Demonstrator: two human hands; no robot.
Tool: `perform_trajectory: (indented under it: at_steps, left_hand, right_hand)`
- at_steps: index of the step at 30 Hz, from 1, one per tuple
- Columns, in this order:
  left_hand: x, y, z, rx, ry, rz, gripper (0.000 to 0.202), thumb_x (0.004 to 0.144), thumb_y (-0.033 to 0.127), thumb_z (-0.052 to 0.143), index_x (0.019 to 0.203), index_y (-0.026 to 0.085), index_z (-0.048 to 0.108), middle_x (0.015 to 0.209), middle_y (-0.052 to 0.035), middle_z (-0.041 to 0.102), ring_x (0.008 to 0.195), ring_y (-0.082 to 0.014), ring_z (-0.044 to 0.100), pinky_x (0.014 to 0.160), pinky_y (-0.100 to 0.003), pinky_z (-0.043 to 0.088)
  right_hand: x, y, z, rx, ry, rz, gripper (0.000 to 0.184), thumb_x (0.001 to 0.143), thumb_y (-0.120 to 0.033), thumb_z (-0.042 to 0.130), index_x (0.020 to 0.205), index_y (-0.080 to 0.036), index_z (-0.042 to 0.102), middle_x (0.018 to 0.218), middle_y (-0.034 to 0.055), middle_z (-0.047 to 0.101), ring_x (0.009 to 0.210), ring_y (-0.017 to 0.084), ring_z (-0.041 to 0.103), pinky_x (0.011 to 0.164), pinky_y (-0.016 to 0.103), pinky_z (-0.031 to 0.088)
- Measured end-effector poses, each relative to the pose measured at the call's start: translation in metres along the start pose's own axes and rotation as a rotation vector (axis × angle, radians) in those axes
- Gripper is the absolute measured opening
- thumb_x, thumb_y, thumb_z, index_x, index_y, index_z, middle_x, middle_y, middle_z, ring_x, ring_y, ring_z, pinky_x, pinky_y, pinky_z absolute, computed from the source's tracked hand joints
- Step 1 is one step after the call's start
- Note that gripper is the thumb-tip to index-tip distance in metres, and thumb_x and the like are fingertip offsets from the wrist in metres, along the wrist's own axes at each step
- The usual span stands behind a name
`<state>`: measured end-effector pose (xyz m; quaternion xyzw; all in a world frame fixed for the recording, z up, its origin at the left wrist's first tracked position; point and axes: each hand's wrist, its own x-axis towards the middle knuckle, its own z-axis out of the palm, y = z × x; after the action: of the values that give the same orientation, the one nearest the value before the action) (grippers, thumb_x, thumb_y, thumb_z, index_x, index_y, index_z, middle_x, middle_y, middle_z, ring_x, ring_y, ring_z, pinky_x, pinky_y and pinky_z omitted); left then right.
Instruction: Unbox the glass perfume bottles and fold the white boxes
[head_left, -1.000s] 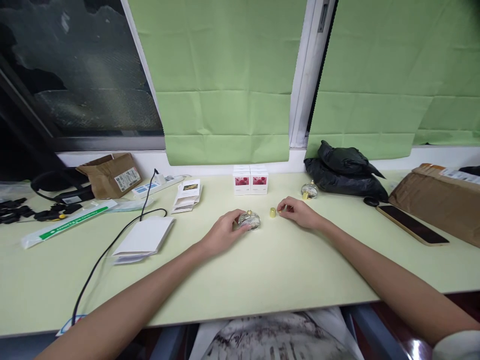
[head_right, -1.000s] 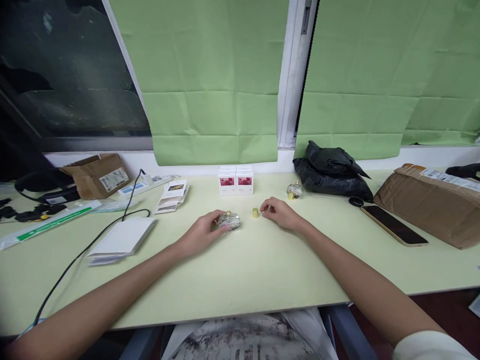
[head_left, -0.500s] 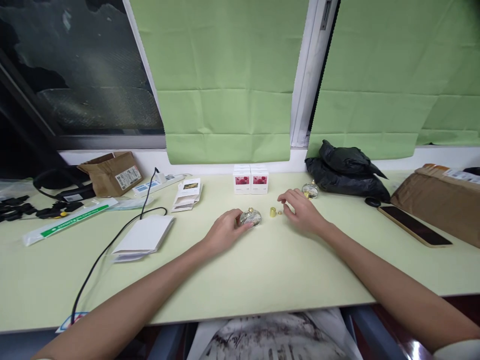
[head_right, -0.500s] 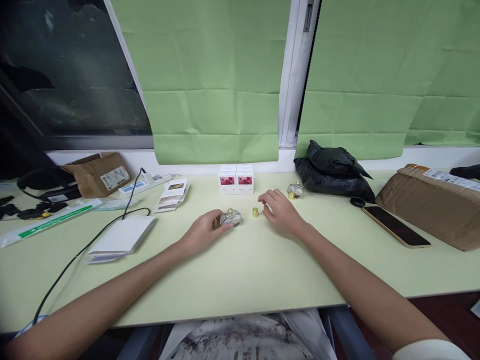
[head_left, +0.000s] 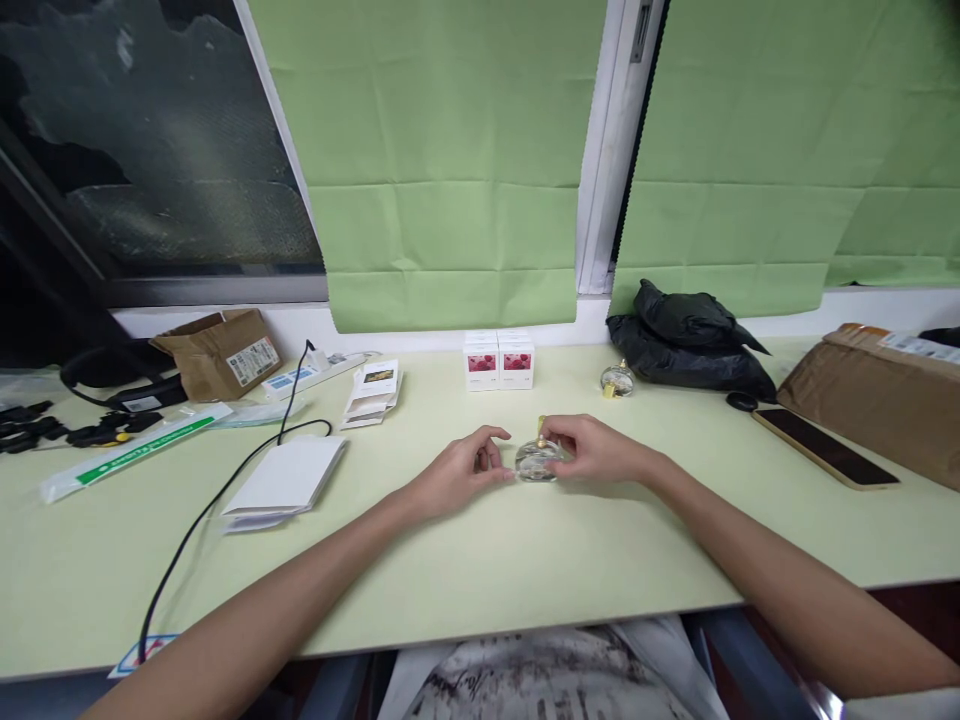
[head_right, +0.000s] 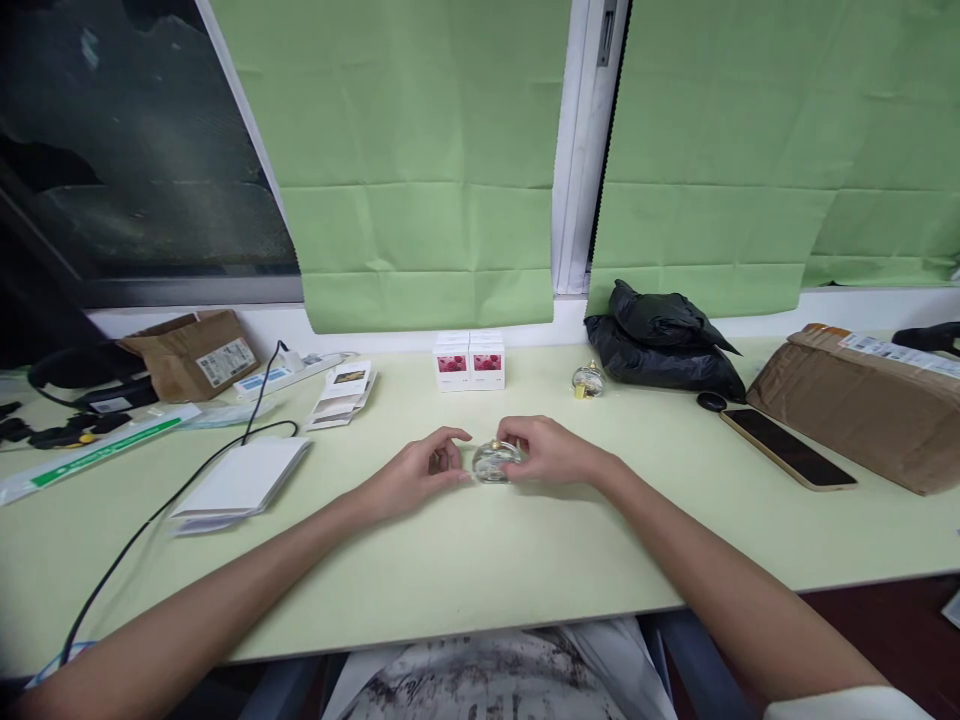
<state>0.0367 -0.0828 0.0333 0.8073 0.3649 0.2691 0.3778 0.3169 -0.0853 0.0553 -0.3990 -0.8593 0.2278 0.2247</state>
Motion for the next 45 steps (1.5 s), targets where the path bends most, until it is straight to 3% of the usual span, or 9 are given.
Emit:
perform_trajectory:
  at_steps: [5,9,13,19,27,32,38,43,45]
  left_hand:
    - [-0.002,-0.003,-0.006,0.011,-0.037,-0.008,0.040,0.093,0.050,0.068,0.123,0.025,0.064,0.093,-0.0012,0.064,0.084,-0.0174,0.059,0.073,-0.029,0.046]
    - [-0.003,0.000,-0.008,0.046,-0.032,-0.015,0.038,0.093,0.051,0.068,0.120,0.024,0.068,0.095,-0.0022,0.062,0.086,-0.0177,0.059,0.074,-0.029,0.046]
    - [-0.004,0.000,-0.008,0.062,-0.023,-0.015,0.036,0.094,0.050,0.065,0.119,0.024,0.068,0.093,-0.0017,0.061,0.085,-0.0174,0.057,0.073,-0.029,0.046]
    - [-0.003,-0.001,-0.008,0.077,-0.008,-0.014,0.035,0.096,0.050,0.063,0.118,0.024,0.069,0.090,-0.0018,0.060,0.081,-0.0173,0.055,0.071,-0.029,0.044]
    - [-0.002,-0.003,-0.008,0.106,0.002,-0.007,0.034,0.097,0.051,0.061,0.118,0.024,0.069,0.091,-0.0020,0.061,0.081,-0.0171,0.056,0.070,-0.029,0.044]
    - [-0.002,-0.003,-0.009,0.109,0.001,-0.012,0.035,0.097,0.051,0.061,0.118,0.024,0.069,0.091,-0.0019,0.062,0.080,-0.0168,0.056,0.070,-0.029,0.045]
    - [-0.002,-0.003,-0.010,0.116,0.016,-0.012,0.037,0.096,0.053,0.061,0.118,0.024,0.070,0.089,-0.0020,0.061,0.078,-0.0170,0.055,0.069,-0.029,0.045]
    - [-0.002,-0.006,-0.012,0.126,0.024,-0.009,0.036,0.097,0.052,0.060,0.118,0.024,0.070,0.090,-0.0025,0.063,0.078,-0.0170,0.055,0.069,-0.030,0.045]
    - [-0.001,-0.007,-0.012,0.126,0.029,-0.009,0.037,0.097,0.052,0.060,0.118,0.024,0.070,0.091,-0.0029,0.063,0.078,-0.0171,0.055,0.069,-0.030,0.045]
  right_hand:
    - [-0.022,0.039,-0.056,-0.038,-0.068,0.187,0.020,0.077,-0.029,0.070,0.081,-0.022,0.051,0.074,-0.0053,0.048,0.066,0.013,0.041,0.058,0.025,0.032]
    - [-0.042,0.085,-0.089,-0.203,0.057,0.348,0.022,0.076,-0.034,0.069,0.080,-0.023,0.051,0.074,-0.0037,0.052,0.066,0.015,0.045,0.059,0.027,0.031]
    - [-0.054,0.124,-0.104,-0.410,0.196,0.579,0.026,0.079,-0.046,0.065,0.077,-0.023,0.051,0.071,-0.0002,0.059,0.065,0.018,0.053,0.059,0.028,0.032]
    - [-0.063,0.156,-0.107,-0.555,0.390,0.768,0.037,0.081,-0.057,0.062,0.093,-0.022,0.062,0.086,0.0096,0.071,0.074,0.026,0.064,0.060,0.030,0.036]
    - [-0.064,0.175,-0.100,-0.548,0.484,0.748,0.038,0.085,-0.051,0.060,0.107,-0.020,0.064,0.106,0.0150,0.072,0.094,0.032,0.067,0.073,0.036,0.045]
    - [-0.066,0.184,-0.101,-0.577,0.605,0.656,0.054,0.077,-0.059,0.070,0.111,-0.019,0.058,0.113,0.0160,0.068,0.103,0.033,0.063,0.084,0.039,0.047]
    - [-0.064,0.183,-0.103,-0.585,0.497,0.674,0.035,0.085,-0.053,0.061,0.100,-0.021,0.059,0.103,0.0124,0.068,0.093,0.030,0.063,0.077,0.036,0.044]
    - [-0.066,0.178,-0.102,-0.505,0.495,0.719,0.037,0.084,-0.050,0.063,0.104,-0.020,0.058,0.102,0.0125,0.066,0.094,0.030,0.062,0.077,0.036,0.044]
    - [-0.066,0.171,-0.103,-0.533,0.550,0.708,0.043,0.081,-0.052,0.068,0.106,-0.019,0.056,0.107,0.0152,0.063,0.098,0.033,0.060,0.081,0.039,0.044]
